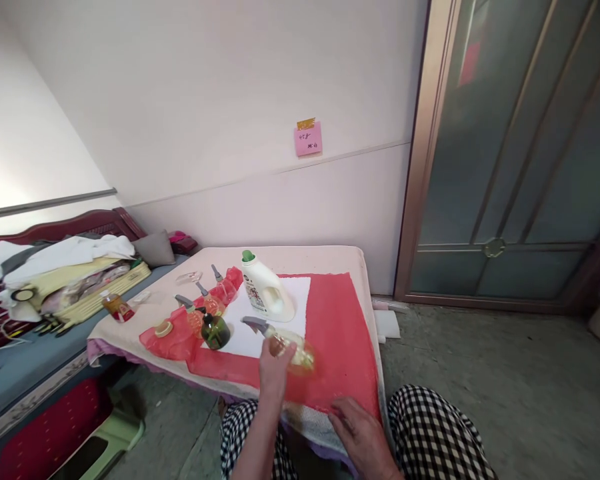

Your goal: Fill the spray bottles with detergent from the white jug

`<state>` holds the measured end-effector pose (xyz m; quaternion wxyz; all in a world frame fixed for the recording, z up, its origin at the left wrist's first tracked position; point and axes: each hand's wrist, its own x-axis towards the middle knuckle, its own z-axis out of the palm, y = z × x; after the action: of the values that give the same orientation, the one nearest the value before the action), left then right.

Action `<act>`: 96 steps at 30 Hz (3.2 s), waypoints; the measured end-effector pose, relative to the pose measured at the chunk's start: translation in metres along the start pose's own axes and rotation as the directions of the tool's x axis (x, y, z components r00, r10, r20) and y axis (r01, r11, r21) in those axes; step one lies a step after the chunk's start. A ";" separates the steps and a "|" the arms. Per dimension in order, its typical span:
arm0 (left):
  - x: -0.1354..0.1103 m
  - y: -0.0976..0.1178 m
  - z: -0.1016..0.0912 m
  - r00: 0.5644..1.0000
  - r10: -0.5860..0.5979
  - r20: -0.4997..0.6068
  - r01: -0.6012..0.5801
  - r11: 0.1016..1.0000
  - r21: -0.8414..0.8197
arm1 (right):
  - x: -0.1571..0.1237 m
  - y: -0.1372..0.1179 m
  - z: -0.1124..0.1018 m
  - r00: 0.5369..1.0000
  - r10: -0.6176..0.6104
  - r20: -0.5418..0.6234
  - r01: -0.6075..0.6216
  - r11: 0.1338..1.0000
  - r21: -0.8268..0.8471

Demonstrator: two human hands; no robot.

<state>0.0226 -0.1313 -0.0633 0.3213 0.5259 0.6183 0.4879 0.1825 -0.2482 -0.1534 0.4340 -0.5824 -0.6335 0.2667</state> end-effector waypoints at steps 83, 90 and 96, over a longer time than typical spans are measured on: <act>-0.144 0.068 -0.075 0.924 -0.090 0.372 0.345 0.617 -0.707 | -0.063 -0.116 -0.050 0.827 -0.047 0.560 -0.546 0.170 0.821; -0.108 0.070 -0.086 0.982 -0.187 0.024 0.124 0.541 -0.832 | -0.056 -0.085 -0.044 0.897 0.045 0.439 -0.395 0.529 0.751; -0.067 0.066 -0.119 0.951 -0.209 -0.228 -0.097 0.501 -0.860 | -0.058 -0.066 -0.042 0.901 0.141 0.409 -0.430 0.407 0.806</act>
<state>-0.0474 -0.2298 0.0286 0.4574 0.1932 0.3505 0.7942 0.1818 -0.3227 -0.0916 0.5251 -0.3295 -0.3465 0.7040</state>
